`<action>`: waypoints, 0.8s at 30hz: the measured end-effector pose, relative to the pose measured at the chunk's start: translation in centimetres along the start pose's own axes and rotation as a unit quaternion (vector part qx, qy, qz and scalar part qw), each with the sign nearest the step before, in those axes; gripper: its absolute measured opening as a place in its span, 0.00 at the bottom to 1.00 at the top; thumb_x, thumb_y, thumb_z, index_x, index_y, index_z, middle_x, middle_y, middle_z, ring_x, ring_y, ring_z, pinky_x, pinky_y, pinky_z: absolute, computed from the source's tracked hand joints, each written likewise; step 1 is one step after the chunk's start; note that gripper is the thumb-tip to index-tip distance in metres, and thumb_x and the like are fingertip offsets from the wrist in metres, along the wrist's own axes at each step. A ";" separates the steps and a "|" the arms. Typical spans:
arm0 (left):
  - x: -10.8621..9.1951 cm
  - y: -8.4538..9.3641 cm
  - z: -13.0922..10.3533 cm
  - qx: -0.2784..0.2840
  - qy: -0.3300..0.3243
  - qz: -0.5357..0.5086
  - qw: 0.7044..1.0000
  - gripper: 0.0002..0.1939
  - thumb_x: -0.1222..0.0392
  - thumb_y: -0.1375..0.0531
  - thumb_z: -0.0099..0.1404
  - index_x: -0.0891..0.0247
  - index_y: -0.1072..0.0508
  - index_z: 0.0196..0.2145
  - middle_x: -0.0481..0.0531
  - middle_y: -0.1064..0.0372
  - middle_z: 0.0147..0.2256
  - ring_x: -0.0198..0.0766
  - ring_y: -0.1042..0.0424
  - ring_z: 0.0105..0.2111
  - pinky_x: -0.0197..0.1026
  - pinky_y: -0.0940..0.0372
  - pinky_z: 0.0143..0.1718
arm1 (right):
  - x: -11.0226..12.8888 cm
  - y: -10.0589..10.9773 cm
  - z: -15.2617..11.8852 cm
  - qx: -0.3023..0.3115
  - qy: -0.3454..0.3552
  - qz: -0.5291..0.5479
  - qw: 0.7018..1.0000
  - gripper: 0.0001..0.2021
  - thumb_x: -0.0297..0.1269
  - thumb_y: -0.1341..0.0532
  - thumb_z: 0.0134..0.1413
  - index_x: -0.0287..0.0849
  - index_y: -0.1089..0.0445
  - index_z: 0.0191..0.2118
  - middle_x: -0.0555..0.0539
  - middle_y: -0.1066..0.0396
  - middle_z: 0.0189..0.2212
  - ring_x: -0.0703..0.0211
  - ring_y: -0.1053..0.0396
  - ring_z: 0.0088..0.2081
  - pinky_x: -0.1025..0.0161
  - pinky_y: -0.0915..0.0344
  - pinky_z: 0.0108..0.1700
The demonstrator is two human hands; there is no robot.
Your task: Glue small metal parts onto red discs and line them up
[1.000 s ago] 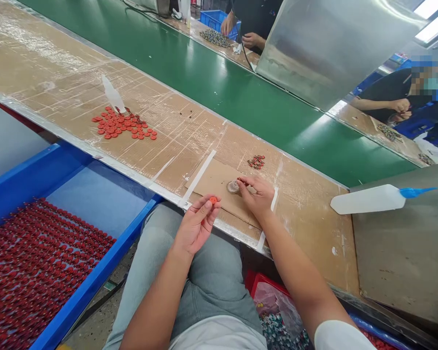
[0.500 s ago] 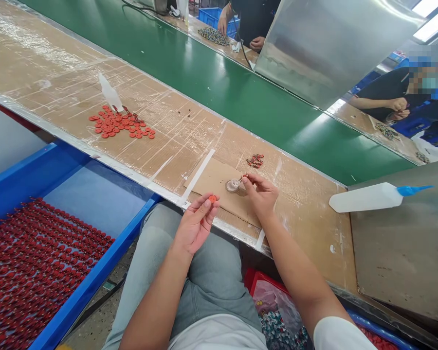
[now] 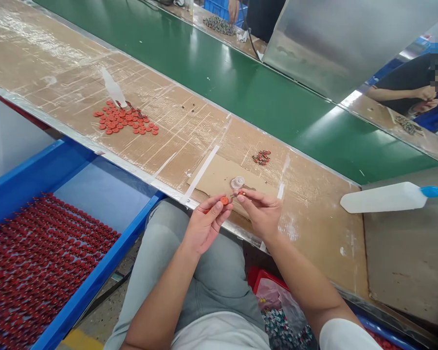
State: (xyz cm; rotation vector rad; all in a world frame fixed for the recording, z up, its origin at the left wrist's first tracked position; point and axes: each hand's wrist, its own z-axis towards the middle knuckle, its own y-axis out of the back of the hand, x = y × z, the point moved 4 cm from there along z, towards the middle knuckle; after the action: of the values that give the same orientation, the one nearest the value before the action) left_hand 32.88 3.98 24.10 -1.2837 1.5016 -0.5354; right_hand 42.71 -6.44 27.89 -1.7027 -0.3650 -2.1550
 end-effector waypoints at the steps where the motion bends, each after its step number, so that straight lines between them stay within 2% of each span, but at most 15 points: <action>1: 0.1 -0.1 0.0 0.001 -0.003 0.002 1.000 0.11 0.66 0.34 0.57 0.64 0.22 0.40 0.51 0.22 0.37 0.30 0.23 0.36 0.28 0.29 0.41 | 0.1 -0.2 -0.3 0.008 -0.005 0.002 1.000 0.09 0.34 0.30 0.44 0.47 0.22 0.36 0.49 0.21 0.36 0.55 0.23 0.38 0.54 0.25 0.46; 6: 0.4 -0.3 0.2 0.003 -0.013 0.013 1.000 0.11 0.66 0.34 0.56 0.64 0.22 0.40 0.53 0.22 0.42 0.30 0.23 0.37 0.28 0.30 0.41 | 0.4 -0.6 -0.7 0.012 0.001 0.013 1.000 0.10 0.32 0.30 0.44 0.47 0.22 0.36 0.49 0.21 0.36 0.55 0.22 0.37 0.56 0.24 0.45; 24: 0.5 -0.1 0.1 -0.030 -0.023 0.030 0.999 0.13 0.64 0.33 0.54 0.64 0.22 0.39 0.54 0.22 0.41 0.33 0.23 0.38 0.31 0.30 0.44 | 0.6 -0.5 -1.1 0.014 0.101 -0.085 0.991 0.11 0.30 0.30 0.44 0.48 0.22 0.37 0.49 0.22 0.36 0.55 0.22 0.36 0.58 0.22 0.42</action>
State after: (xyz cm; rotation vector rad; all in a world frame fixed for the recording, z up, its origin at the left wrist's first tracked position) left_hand 33.08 3.56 23.94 -1.2840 1.5216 -0.4220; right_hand 41.37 -6.57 28.24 -1.4683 -0.4969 -2.4057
